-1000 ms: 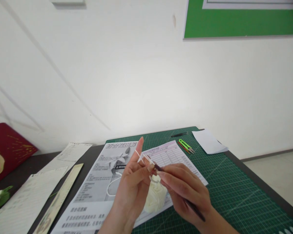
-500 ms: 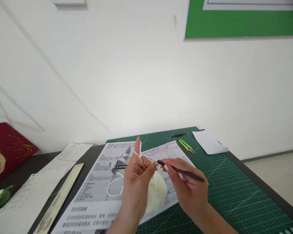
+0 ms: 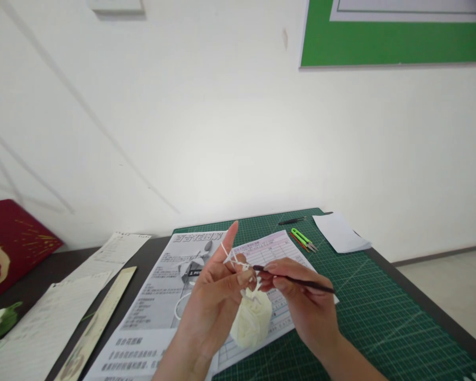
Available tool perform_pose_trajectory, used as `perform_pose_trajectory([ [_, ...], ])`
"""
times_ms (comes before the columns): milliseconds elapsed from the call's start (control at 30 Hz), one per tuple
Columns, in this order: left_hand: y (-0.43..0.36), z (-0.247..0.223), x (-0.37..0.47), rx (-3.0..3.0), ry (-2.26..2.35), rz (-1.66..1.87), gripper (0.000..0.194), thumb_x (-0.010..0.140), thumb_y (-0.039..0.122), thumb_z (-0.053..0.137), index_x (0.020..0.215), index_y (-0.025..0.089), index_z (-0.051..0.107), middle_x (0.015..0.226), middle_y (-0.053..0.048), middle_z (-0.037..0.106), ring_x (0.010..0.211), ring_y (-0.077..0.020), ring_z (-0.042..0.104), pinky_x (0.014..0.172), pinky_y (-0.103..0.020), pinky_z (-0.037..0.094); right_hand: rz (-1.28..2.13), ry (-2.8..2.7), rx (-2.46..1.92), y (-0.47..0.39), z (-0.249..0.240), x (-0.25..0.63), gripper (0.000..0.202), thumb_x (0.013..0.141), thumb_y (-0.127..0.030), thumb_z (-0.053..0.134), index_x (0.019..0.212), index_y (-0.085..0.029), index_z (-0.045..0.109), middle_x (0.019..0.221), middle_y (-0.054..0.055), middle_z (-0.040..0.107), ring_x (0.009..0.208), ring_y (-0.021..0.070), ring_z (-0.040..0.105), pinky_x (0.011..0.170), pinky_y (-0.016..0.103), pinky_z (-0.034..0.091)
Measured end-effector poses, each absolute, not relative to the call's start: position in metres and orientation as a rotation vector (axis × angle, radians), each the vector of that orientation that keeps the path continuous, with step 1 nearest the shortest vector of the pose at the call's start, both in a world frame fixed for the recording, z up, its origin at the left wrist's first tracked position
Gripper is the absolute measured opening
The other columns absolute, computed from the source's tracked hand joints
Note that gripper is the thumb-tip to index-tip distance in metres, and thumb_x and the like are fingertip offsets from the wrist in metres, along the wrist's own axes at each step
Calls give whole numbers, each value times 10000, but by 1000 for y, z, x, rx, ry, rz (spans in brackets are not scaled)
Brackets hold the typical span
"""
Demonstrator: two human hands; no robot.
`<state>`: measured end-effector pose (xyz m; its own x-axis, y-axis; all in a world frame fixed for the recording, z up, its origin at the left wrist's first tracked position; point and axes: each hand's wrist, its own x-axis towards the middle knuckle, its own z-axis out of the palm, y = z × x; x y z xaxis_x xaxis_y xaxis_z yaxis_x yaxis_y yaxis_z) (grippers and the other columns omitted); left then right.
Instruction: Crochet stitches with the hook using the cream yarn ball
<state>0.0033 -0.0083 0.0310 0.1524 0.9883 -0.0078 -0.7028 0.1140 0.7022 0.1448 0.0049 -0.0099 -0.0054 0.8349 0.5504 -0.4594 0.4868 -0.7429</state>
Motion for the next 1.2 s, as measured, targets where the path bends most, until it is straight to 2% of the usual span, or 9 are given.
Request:
perform_pose_trajectory([
  [167,-11,36,4,669,583,1355,686,722,22,682,1314,333,530,690,28,579,640,-99,540,662,-221,412,1317,-990,-369,8,-12,146,131,782,-183,721,892,-243,760,850,15,772,707,141,725,644,215,603],
  [600,-15,39,7,765,683,1490,709,719,52,694,1350,304,490,658,38,511,634,-100,484,637,-222,390,1379,-878,-454,8,2,157,105,736,-209,764,840,-202,767,724,40,778,627,141,729,606,183,605],
  [1200,-15,38,5,771,660,1478,700,714,49,692,1339,302,505,655,31,530,631,-106,490,616,-224,383,1420,-872,-442,10,5,163,93,724,-195,771,817,-196,765,733,38,778,629,140,731,616,191,608],
])
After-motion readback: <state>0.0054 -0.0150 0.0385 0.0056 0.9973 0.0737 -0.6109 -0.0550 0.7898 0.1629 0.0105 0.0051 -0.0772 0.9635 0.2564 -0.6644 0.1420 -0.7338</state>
